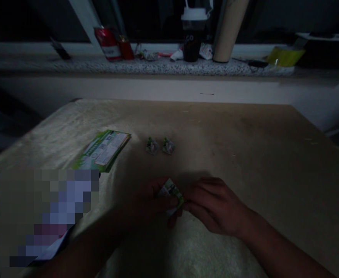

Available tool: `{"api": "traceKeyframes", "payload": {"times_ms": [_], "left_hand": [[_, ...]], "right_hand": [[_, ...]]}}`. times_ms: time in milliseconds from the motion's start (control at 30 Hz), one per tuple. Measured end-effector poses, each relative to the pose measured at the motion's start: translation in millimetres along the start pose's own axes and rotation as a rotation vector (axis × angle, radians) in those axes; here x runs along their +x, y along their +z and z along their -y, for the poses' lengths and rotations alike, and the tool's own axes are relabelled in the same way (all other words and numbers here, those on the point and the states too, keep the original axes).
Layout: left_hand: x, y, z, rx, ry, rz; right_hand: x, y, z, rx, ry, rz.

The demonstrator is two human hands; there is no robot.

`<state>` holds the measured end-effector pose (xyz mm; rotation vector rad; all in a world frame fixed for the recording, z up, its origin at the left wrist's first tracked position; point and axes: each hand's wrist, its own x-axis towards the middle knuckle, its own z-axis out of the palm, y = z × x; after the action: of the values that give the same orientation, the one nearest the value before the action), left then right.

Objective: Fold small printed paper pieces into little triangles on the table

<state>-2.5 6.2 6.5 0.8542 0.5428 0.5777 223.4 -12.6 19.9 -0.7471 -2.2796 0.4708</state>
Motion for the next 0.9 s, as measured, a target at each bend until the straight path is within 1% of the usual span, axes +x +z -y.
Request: {"api": "traceKeyframes", "payload": {"times_ms": [167,300,367,567,733,900], "left_hand": [[-1.5,-1.7,0.3,0.005,-0.026,-0.006],[-0.8,-3.0,0.5,0.009,-0.03,0.028],[-0.2,-2.0,-0.1,0.021,-0.031,0.028],[-0.1,2.0,-2.2,0.049,-0.033,-0.019],[-2.3,0.7,-4.1,0.041,-0.02,0.016],[-3.2,1.4,-6.1,0.015,-0.021,0.023]], "right_hand": [[2.3,-2.1,-1.8,-0.064,-0.094,0.006],[4.2,-4.0,0.0,-0.097,-0.096,0.034],[4.9,-4.8,1.1,-0.099,-0.097,0.027],[1.5,-0.8,-2.2,0.015,-0.067,0.017],[-1.6,3.3,-5.7,0.087,-0.05,0.008],[-0.8,5.2,-5.9,0.167,-0.04,-0.005]]}}
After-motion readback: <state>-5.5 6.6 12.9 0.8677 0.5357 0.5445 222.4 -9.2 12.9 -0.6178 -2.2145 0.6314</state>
